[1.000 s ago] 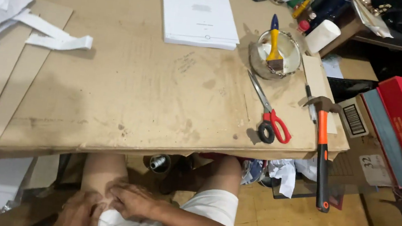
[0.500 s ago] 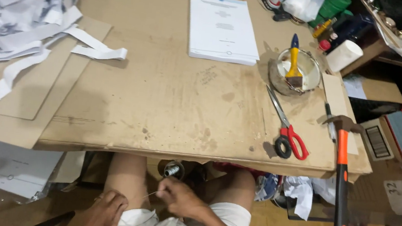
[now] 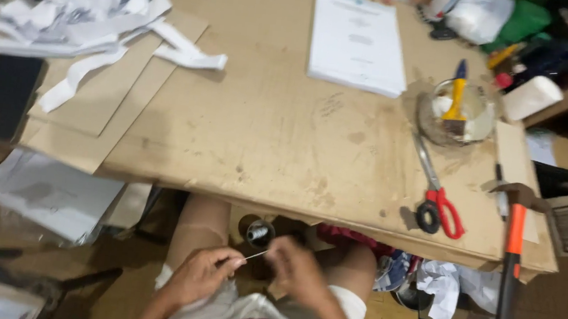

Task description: The person sits cross-legged and sews a stack of papers together using a needle and thread. They pull the thread through the pages, tie a knot, and use scissors to cut the excess thread. The person then places the finished document on a nearby chair and picks up another stack to repeat the process.

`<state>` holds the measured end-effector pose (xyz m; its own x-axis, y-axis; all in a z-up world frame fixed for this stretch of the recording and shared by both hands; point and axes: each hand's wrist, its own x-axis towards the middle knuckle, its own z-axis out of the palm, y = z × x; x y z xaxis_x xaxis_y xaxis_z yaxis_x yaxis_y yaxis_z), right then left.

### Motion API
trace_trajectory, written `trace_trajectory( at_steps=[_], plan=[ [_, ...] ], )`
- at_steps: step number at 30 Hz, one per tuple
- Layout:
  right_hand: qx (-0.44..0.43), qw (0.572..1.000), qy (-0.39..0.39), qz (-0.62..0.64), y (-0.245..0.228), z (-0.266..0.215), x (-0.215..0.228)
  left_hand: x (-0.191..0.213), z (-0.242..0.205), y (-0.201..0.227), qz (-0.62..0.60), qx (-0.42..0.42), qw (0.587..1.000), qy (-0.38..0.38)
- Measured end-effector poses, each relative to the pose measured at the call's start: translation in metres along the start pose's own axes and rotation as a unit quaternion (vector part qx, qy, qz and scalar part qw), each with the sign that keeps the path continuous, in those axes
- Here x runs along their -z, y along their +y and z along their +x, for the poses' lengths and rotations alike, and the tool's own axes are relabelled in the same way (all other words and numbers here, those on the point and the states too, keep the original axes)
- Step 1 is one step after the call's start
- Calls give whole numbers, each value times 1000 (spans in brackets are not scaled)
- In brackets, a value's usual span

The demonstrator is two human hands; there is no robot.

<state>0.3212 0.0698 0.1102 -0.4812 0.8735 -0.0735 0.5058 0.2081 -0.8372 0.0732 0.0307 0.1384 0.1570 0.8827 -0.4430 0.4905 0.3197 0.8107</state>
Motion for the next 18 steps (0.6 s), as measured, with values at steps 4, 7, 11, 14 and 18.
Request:
trace_trajectory(
  at_steps=[4,7,11,14,18],
  plan=[
    [13,998,54,11,18,-21,25,13,-5,-17,15,-81,996,25],
    [-108,989,65,-82,11,-34,42,33,-12,-19,-27,-78,995,56],
    [-95,987,115,54,41,-51,51,62,-24,-3,-21,-52,994,93],
    [-132,981,118,73,69,-67,54,71,-32,9,-13,-54,995,81],
    [-177,961,192,88,128,-88,63,85,-32,15,-2,23,996,82]
  ],
)
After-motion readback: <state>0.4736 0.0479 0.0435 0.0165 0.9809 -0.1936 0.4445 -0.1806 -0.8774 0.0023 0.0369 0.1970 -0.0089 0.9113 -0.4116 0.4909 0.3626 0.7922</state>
